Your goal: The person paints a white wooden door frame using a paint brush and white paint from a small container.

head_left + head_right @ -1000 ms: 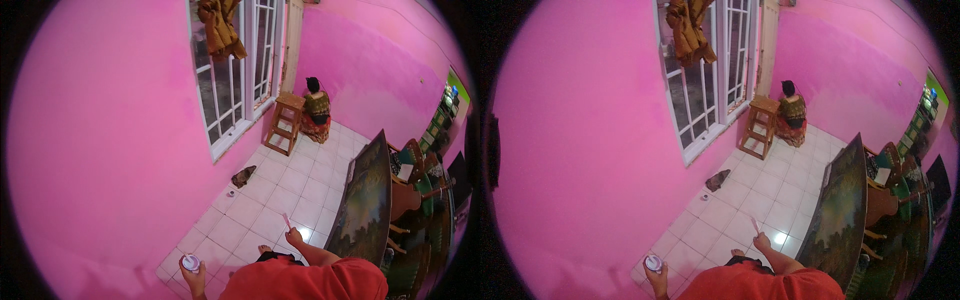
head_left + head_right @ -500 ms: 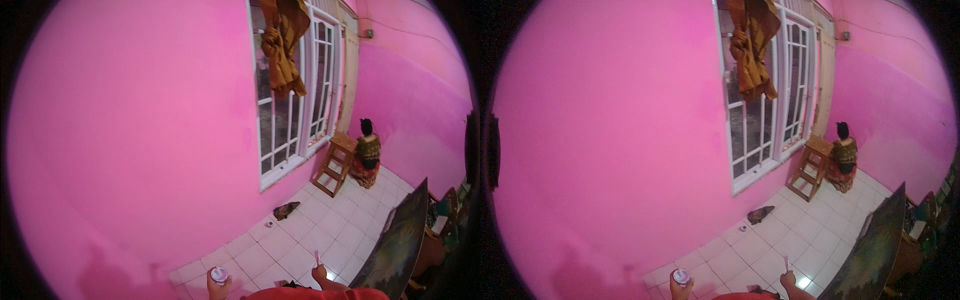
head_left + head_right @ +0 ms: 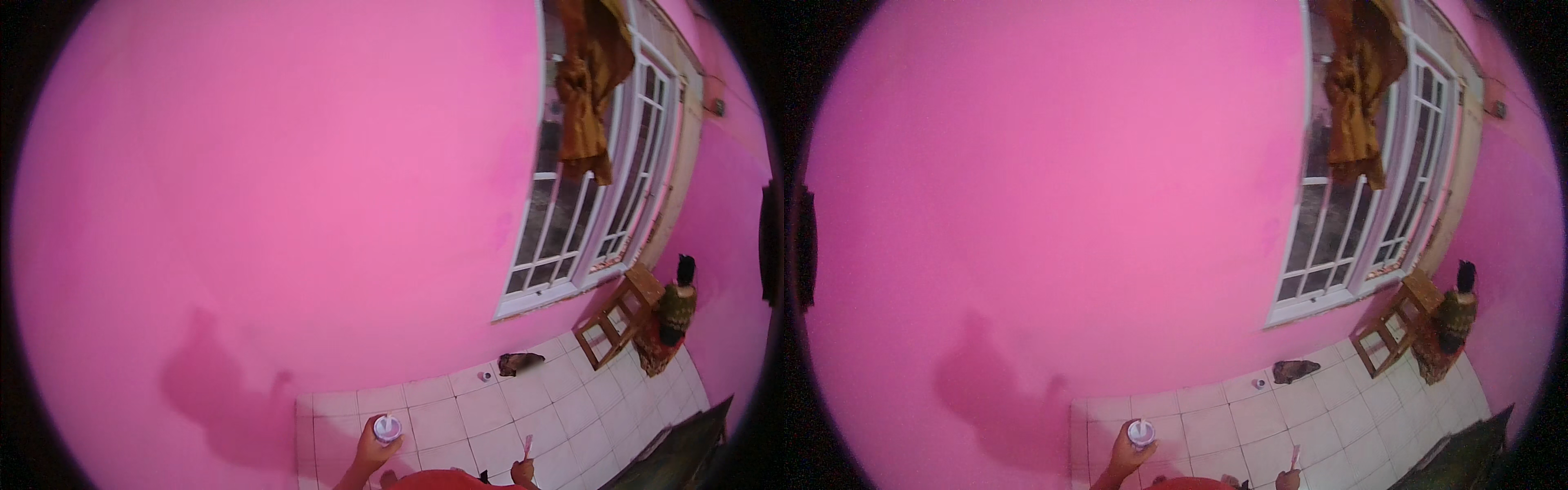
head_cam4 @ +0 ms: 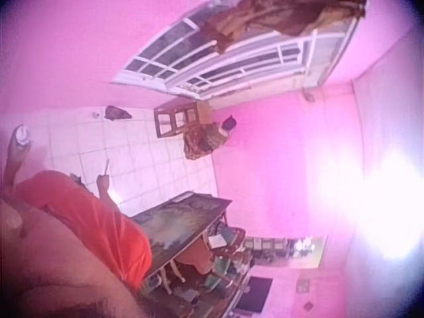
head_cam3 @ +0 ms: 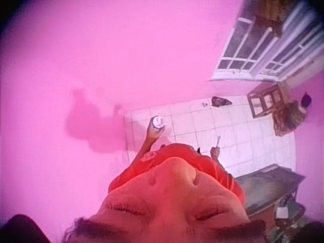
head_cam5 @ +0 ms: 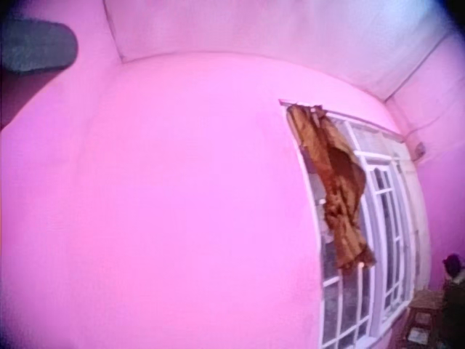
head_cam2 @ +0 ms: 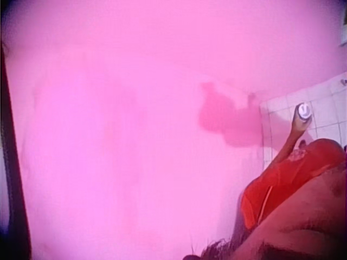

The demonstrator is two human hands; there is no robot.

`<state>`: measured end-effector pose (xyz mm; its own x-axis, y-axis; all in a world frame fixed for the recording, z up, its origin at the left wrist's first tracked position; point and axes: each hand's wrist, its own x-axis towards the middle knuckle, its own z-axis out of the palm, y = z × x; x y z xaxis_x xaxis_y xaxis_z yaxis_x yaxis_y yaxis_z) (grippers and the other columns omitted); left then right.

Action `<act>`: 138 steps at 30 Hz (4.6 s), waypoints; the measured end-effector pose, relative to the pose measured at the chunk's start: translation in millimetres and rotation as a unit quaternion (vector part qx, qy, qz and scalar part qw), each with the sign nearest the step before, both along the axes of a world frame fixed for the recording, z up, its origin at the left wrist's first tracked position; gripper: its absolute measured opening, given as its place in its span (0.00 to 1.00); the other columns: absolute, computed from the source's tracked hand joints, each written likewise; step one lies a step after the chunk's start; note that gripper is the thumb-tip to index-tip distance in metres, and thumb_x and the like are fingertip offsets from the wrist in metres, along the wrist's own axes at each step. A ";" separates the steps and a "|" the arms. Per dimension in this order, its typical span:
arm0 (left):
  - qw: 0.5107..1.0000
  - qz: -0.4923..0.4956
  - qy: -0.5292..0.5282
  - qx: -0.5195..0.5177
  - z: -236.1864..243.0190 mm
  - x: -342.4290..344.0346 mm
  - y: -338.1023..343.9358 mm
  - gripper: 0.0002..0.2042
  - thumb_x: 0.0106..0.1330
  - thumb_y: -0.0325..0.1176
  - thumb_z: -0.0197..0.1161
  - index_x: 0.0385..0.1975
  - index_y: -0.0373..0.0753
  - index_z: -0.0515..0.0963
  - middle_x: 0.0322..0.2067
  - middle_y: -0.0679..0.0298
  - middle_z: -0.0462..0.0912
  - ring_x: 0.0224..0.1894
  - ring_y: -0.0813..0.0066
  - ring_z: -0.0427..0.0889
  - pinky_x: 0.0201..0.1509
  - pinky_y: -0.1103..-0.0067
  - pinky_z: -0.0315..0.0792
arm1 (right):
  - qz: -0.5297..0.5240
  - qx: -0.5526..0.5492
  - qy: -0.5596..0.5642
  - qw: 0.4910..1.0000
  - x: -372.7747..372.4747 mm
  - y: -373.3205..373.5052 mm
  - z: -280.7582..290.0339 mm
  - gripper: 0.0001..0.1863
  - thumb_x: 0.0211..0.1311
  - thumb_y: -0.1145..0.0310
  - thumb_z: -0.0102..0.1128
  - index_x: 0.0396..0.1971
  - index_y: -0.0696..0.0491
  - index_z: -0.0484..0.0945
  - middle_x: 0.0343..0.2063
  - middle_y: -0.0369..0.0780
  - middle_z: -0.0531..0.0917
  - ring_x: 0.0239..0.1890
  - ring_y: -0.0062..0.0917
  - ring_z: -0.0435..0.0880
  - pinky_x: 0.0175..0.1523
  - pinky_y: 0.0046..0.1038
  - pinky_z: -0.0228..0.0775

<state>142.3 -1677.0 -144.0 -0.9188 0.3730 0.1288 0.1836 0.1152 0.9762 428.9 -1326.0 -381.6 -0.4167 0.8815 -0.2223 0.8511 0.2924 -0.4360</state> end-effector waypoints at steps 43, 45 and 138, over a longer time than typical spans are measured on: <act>0.986 0.161 -0.034 0.034 9.3 45.7 -29.0 0.31 0.57 0.33 0.75 0.58 0.40 0.66 0.47 0.61 0.76 0.50 0.73 0.77 0.52 0.76 0.74 | 0.197 0.040 0.018 0.979 -100.7 79.8 -65.7 0.15 0.55 0.64 0.64 0.31 0.63 0.75 0.29 0.53 0.82 0.33 0.49 0.84 0.42 0.46 0.76; 0.987 0.152 -0.046 0.034 10.7 45.1 -23.0 0.31 0.56 0.32 0.76 0.57 0.39 0.66 0.46 0.61 0.76 0.51 0.72 0.77 0.56 0.74 0.72 | 0.186 0.041 0.008 0.982 -96.4 78.3 -55.8 0.15 0.55 0.64 0.63 0.31 0.63 0.75 0.29 0.53 0.83 0.34 0.49 0.84 0.43 0.47 0.76; 0.989 0.143 -0.033 0.024 18.6 -36.3 443.4 0.31 0.55 0.20 0.70 0.59 0.36 0.63 0.51 0.56 0.76 0.55 0.67 0.76 0.57 0.72 0.72 | 0.192 -0.080 0.299 0.931 -372.1 492.8 188.0 0.13 0.72 0.64 0.50 0.49 0.56 0.73 0.38 0.54 0.82 0.42 0.48 0.83 0.45 0.42 0.73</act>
<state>106.0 -1233.6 -125.4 -0.9928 0.0925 0.0763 0.0861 0.1071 0.9905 56.8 -833.2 -193.6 -0.7858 0.6176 0.0343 0.2891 0.4156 -0.8624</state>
